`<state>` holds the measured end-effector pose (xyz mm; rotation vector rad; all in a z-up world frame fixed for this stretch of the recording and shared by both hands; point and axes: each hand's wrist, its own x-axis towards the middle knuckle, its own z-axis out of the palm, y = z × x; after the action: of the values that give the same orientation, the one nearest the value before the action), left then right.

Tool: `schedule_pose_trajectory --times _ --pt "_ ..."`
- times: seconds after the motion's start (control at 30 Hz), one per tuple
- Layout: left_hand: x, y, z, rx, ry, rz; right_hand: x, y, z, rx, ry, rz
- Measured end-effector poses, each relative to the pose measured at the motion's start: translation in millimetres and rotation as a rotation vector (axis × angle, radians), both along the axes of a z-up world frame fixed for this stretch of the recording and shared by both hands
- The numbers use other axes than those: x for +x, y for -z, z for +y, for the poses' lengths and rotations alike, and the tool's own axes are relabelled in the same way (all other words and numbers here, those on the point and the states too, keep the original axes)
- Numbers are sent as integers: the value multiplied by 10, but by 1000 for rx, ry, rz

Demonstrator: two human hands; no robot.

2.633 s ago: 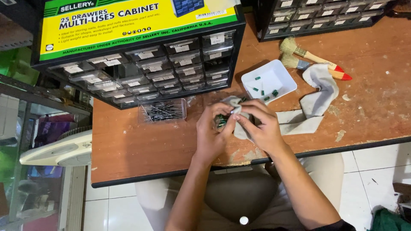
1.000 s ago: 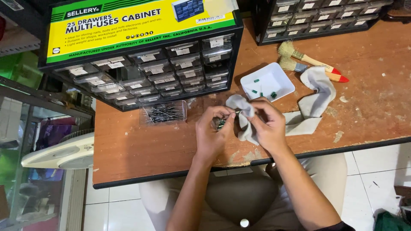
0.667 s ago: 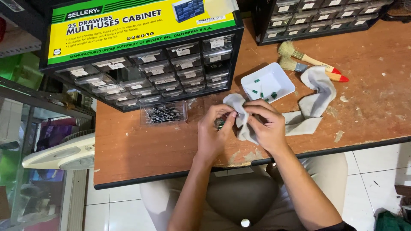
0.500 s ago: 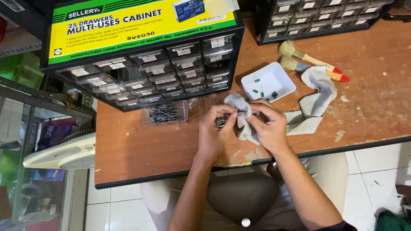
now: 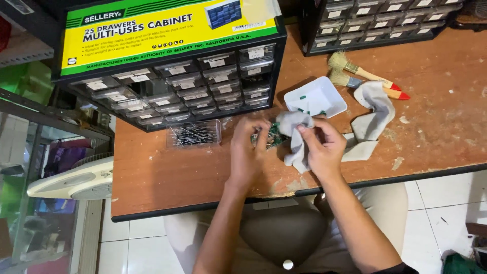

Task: Cleaning small green electronic pins with a cloth and sorting them into a tray on a workbench.

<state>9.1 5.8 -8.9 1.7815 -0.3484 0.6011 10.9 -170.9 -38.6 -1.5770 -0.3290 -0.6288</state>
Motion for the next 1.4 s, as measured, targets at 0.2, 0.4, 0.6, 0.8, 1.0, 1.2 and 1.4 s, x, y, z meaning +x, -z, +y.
schedule_pose_trajectory --times 0.2,0.4,0.6,0.8,1.0,1.2,1.4 --pt "322 -515 -291 88 26 -8 -28 429 -141 50 204 -205" --pt "831 -427 -606 450 191 -164 2 396 -176 62 260 -250" --pt "604 -538 -335 519 244 -54 53 318 -209 114 241 -175" --pt "173 -216 179 967 86 58 30 -2 -50 3 235 -79" --pt "215 42 111 1113 64 24 -26 -69 12 -36 181 -41" --pt "362 316 39 1144 35 -99 -2 -26 -16 -55 160 -15" --pt "364 268 134 1093 39 -152 -23 -48 -12 -52 154 14"
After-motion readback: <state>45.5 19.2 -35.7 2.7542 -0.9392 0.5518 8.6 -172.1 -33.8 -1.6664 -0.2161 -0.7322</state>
